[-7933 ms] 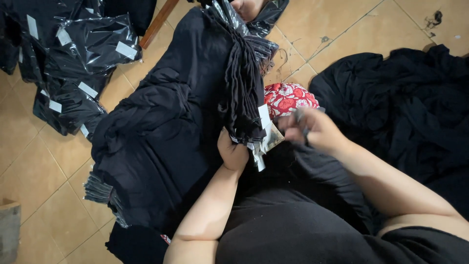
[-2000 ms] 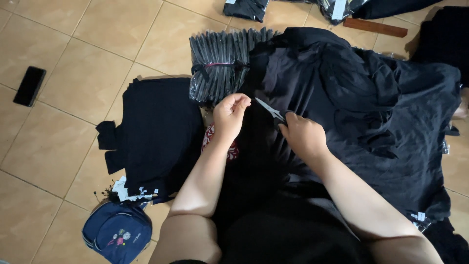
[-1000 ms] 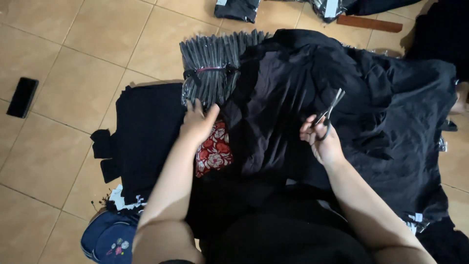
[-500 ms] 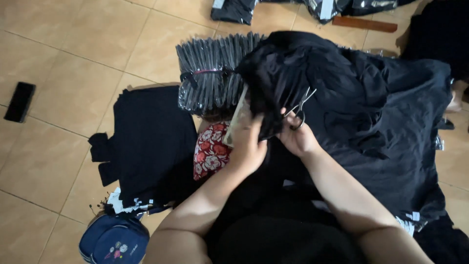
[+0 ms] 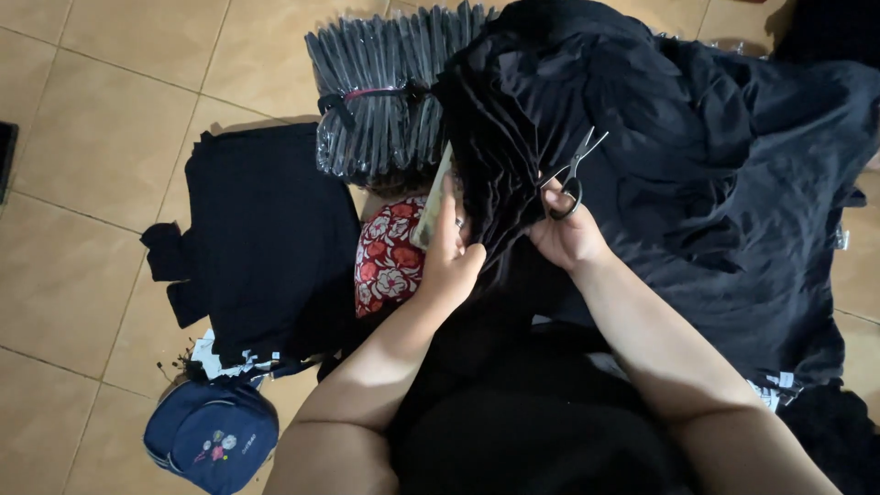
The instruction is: Cutting tags off black garments using scissors and folding them for organization.
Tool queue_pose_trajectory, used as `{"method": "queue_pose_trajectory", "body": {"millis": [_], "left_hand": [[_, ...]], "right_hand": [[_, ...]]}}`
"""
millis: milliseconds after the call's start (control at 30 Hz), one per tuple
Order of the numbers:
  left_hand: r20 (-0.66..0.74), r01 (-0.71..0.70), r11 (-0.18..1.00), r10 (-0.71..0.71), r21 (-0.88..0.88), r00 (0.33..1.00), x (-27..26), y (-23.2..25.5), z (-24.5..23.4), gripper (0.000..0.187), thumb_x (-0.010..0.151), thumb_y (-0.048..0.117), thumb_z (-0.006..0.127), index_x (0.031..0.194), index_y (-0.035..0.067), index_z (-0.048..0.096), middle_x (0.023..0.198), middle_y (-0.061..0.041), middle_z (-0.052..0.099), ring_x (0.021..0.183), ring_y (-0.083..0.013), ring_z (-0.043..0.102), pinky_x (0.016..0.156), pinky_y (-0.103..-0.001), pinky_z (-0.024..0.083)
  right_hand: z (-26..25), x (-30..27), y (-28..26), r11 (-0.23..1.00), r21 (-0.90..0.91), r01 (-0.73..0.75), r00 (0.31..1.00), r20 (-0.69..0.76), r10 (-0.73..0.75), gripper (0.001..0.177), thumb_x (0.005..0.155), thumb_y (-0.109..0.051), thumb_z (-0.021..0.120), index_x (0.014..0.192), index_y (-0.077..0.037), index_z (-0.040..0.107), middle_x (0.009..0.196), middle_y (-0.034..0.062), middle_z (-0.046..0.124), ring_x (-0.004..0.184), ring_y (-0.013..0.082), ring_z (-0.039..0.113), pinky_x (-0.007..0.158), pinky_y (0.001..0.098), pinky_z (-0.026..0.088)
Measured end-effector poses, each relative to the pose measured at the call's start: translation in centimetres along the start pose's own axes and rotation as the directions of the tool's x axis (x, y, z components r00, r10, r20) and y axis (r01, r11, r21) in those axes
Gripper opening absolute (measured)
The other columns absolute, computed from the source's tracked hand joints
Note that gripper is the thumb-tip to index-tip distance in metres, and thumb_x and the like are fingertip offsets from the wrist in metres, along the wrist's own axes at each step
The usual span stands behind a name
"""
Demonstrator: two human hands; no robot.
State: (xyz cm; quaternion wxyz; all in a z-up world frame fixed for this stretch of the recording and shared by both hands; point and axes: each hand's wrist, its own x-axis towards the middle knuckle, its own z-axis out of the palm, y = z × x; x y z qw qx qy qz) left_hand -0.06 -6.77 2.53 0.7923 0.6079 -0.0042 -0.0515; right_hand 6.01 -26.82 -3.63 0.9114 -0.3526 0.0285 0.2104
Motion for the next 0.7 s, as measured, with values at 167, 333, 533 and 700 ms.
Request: {"method": "queue_pose_trajectory", "body": {"millis": [167,333,533,700], "left_hand": [[0.02,-0.051,0.998,0.05,0.021,0.999,0.6,1.5,0.5,0.1,0.083,-0.013,0.051,0.166,0.011,-0.001,0.169,-0.028,0.009,0.156,-0.0384,0.016,0.126,-0.052,0.02],[-0.007,-0.029,0.998,0.029,-0.059,1.0,0.5,0.0,-0.2,0.098,0.089,-0.016,0.052,0.166,0.013,-0.001,0.166,-0.028,0.02,0.152,-0.041,0.028,0.122,-0.053,0.031],[-0.079,-0.081,0.992,0.073,-0.097,0.994,0.5,-0.4,-0.8,0.086,0.093,-0.012,0.057,0.165,0.01,0.016,0.17,-0.02,0.021,0.15,-0.0291,0.036,0.119,-0.043,0.04],[-0.065,-0.09,0.984,0.081,-0.151,0.995,0.7,-0.1,-0.9,0.084,0.094,-0.011,0.056,0.166,0.009,0.018,0.161,-0.015,0.039,0.141,-0.0225,0.048,0.109,-0.034,0.05]], "right_hand": [[-3.1,-0.5,3.1,0.979,-0.12,0.166,0.985,-0.026,-0.17,0.064,0.078,-0.006,0.074,0.138,-0.005,0.053,0.131,0.021,0.065,0.123,0.037,0.065,0.101,0.0567,0.055],[4.2,-1.0,1.0,0.919,-0.333,0.21,0.934,-0.208,-0.289,0.049,0.076,0.017,0.075,0.117,-0.005,0.061,0.112,0.0114,0.072,0.108,0.0264,0.07,0.09,0.041,0.062],[0.3,-0.7,1.6,0.969,-0.212,0.124,0.915,-0.353,-0.195,0.035,0.079,0.016,0.071,0.106,-0.005,0.064,0.095,0.0076,0.07,0.084,0.0206,0.074,0.062,0.0317,0.062],[-0.9,-0.5,2.1,0.982,-0.111,0.153,0.946,-0.271,-0.178,0.048,0.08,0.02,0.065,0.125,0.002,0.06,0.117,0.0219,0.07,0.109,0.0365,0.072,0.087,0.0536,0.063]]}}
